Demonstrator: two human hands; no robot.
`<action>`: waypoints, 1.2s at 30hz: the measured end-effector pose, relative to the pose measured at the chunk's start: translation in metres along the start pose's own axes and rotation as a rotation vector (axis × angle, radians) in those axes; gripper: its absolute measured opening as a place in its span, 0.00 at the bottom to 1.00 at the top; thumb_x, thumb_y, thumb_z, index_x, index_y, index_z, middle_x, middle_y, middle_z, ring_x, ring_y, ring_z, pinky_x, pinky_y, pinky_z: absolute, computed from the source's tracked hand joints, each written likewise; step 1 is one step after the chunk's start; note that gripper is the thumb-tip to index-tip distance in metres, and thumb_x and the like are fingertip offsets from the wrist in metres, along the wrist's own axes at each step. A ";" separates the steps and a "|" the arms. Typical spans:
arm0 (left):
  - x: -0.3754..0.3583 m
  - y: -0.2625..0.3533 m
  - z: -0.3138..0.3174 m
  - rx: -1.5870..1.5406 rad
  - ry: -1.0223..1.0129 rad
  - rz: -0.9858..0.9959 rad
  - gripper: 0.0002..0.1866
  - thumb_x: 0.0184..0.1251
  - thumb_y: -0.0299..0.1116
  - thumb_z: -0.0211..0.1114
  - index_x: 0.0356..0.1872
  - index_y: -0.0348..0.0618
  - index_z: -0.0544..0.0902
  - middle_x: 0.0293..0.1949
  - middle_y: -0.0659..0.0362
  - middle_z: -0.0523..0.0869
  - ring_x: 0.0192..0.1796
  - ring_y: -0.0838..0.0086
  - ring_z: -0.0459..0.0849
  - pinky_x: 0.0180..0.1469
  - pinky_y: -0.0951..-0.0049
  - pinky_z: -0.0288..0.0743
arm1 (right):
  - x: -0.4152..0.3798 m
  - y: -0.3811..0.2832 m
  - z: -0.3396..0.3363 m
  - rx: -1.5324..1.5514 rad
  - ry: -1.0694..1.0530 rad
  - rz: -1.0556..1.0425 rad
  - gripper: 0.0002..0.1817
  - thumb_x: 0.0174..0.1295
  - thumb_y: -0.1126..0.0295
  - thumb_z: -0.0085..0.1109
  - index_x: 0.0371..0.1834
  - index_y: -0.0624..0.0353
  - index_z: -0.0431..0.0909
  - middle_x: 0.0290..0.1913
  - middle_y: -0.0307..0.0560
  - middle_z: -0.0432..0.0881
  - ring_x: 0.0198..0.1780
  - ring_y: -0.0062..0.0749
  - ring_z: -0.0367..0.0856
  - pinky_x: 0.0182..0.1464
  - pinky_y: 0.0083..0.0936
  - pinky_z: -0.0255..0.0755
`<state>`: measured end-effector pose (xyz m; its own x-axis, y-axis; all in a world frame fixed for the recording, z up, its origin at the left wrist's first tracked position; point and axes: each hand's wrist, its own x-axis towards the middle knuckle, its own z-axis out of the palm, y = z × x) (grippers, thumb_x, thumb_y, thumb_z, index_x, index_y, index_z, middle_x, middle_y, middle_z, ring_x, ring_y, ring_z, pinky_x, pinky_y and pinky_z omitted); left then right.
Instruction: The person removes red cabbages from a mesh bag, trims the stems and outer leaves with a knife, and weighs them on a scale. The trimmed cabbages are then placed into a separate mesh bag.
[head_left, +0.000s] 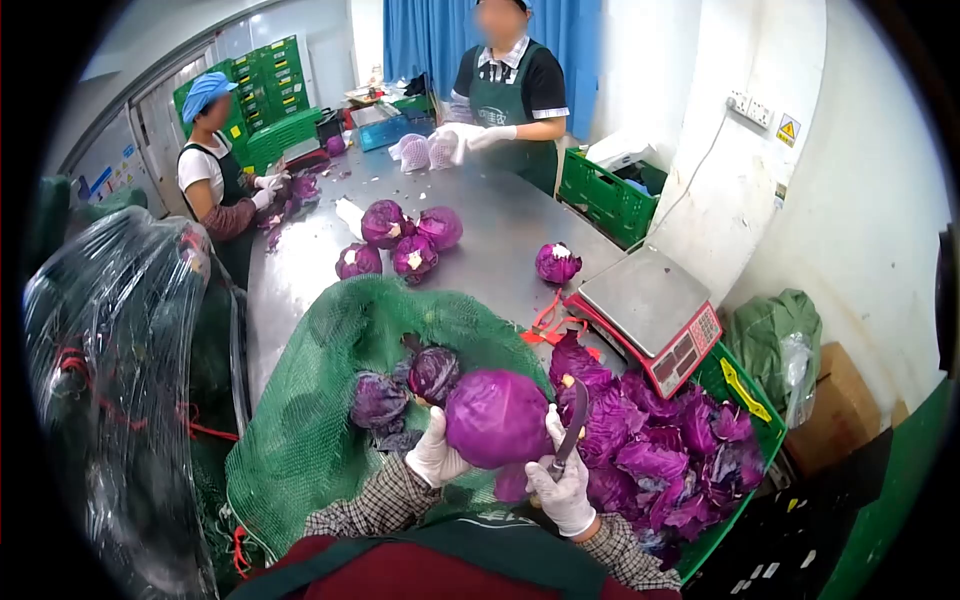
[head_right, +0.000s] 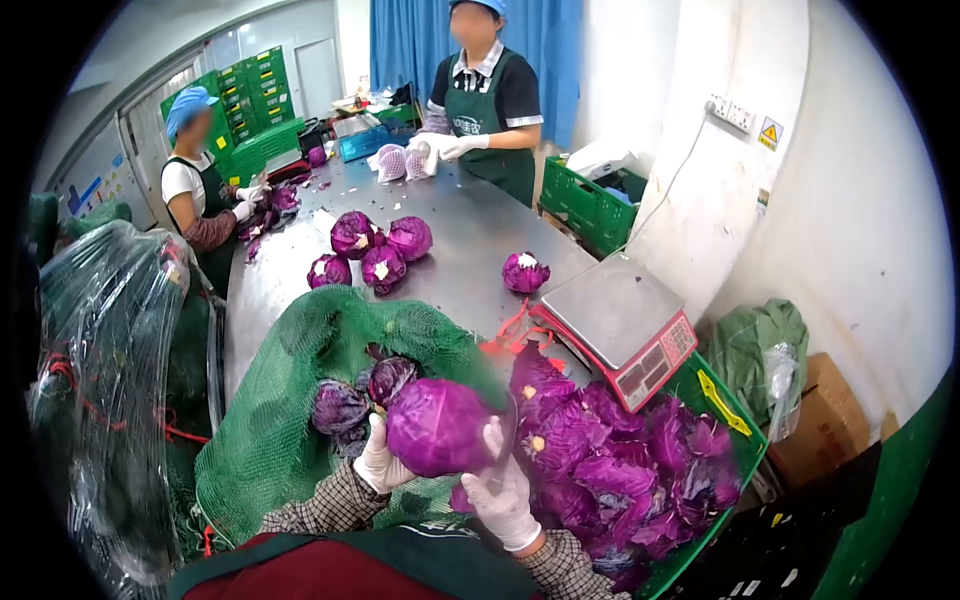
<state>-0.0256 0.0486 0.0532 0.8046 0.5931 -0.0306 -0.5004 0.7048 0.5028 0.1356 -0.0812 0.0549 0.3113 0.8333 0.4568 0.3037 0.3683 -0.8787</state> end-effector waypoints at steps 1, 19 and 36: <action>0.003 0.006 0.000 0.063 -0.024 -0.008 0.58 0.46 0.64 0.75 0.74 0.45 0.57 0.74 0.49 0.62 0.74 0.58 0.63 0.74 0.49 0.59 | 0.003 -0.002 -0.001 0.020 -0.003 0.001 0.35 0.65 0.70 0.60 0.73 0.69 0.57 0.69 0.55 0.70 0.22 0.16 0.77 0.31 0.16 0.74; 0.031 0.021 -0.040 -0.336 -0.072 -0.115 0.46 0.57 0.70 0.57 0.74 0.56 0.61 0.73 0.50 0.64 0.73 0.50 0.63 0.71 0.39 0.59 | -0.030 0.042 0.004 0.487 -0.104 0.794 0.22 0.74 0.63 0.48 0.60 0.73 0.71 0.38 0.48 0.87 0.23 0.21 0.76 0.29 0.18 0.71; 0.270 0.160 -0.104 1.762 0.644 0.474 0.62 0.40 0.59 0.77 0.74 0.38 0.54 0.72 0.40 0.58 0.72 0.48 0.63 0.72 0.56 0.61 | -0.003 0.108 0.007 0.134 0.137 0.639 0.10 0.68 0.75 0.53 0.51 0.66 0.72 0.30 0.47 0.85 0.19 0.21 0.77 0.23 0.19 0.72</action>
<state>0.0784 0.3621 0.0355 0.2956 0.9099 0.2912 0.5569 -0.4118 0.7213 0.1614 -0.0412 -0.0426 0.5075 0.8478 -0.1541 -0.0902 -0.1256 -0.9880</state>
